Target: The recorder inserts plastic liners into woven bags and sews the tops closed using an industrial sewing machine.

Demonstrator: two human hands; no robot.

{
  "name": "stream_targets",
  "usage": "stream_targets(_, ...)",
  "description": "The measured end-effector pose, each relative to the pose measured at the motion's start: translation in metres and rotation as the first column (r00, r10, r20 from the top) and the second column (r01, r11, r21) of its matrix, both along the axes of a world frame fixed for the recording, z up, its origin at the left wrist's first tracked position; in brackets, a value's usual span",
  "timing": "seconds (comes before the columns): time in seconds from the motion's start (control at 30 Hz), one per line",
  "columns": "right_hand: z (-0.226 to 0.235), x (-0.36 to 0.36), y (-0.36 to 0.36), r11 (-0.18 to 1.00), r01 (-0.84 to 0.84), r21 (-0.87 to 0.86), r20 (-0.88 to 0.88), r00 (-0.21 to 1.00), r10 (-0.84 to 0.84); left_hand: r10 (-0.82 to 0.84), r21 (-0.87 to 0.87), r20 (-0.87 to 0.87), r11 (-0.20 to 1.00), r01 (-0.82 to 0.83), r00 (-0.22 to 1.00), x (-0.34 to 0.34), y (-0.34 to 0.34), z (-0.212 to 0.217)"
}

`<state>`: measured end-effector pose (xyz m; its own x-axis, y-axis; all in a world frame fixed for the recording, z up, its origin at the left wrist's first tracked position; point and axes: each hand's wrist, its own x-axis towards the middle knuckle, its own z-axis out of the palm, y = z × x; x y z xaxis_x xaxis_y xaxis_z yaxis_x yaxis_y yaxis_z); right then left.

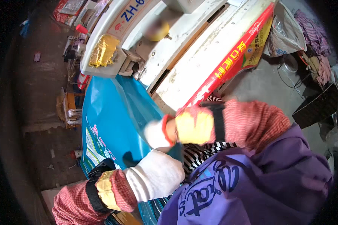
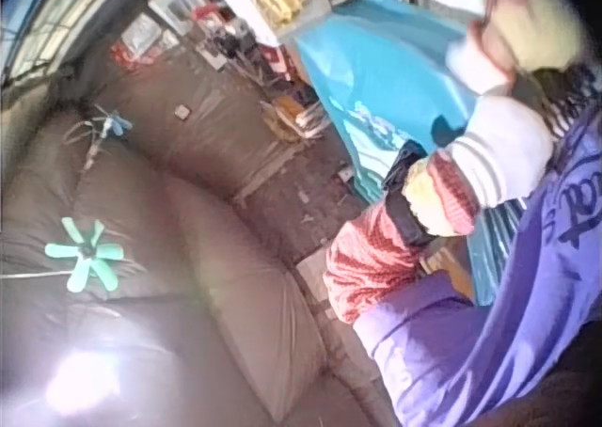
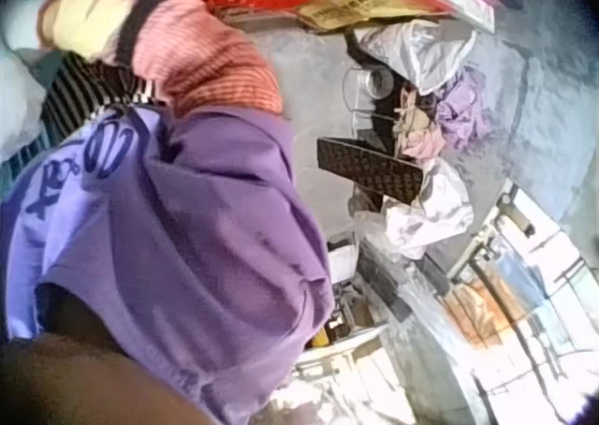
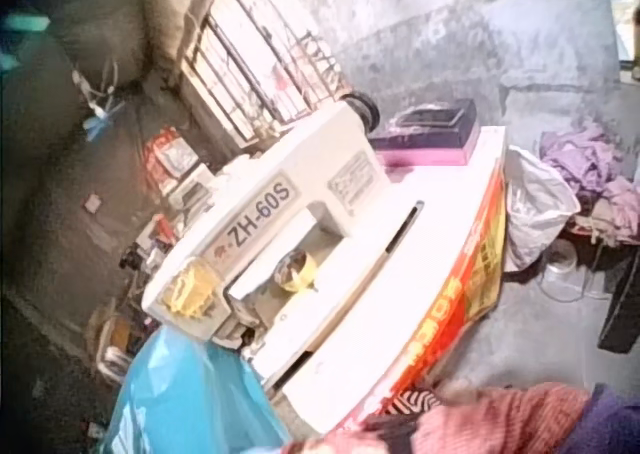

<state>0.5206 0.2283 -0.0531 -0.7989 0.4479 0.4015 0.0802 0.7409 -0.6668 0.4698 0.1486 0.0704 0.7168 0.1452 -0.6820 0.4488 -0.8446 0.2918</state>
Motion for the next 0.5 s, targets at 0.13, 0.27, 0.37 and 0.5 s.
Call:
stream_targets(0.13,0.016,0.016,0.043,0.804,0.467,-0.368,-0.225,0.794,-0.564,0.031,0.023,-0.004,0.999,-0.031,1.0,0.001,-0.001,0.008)
stream_targets(0.27,0.03,0.006,0.046,0.951,0.303,-0.07,0.581,0.787,-0.208,-0.022,0.036,-0.015,0.999,0.022,1.0,0.003,-0.003,0.006)
stream_targets(0.37,0.005,-0.023,0.031,0.794,0.607,-0.043,0.469,0.714,-0.52,-0.047,0.076,-0.01,0.996,0.047,0.999,0.008,-0.006,0.002)
stream_targets(0.5,-0.026,-0.056,0.042,0.681,0.732,0.003,0.339,0.64,-0.69,-0.125,0.061,-0.214,0.988,0.141,0.969,0.022,0.005,0.0)
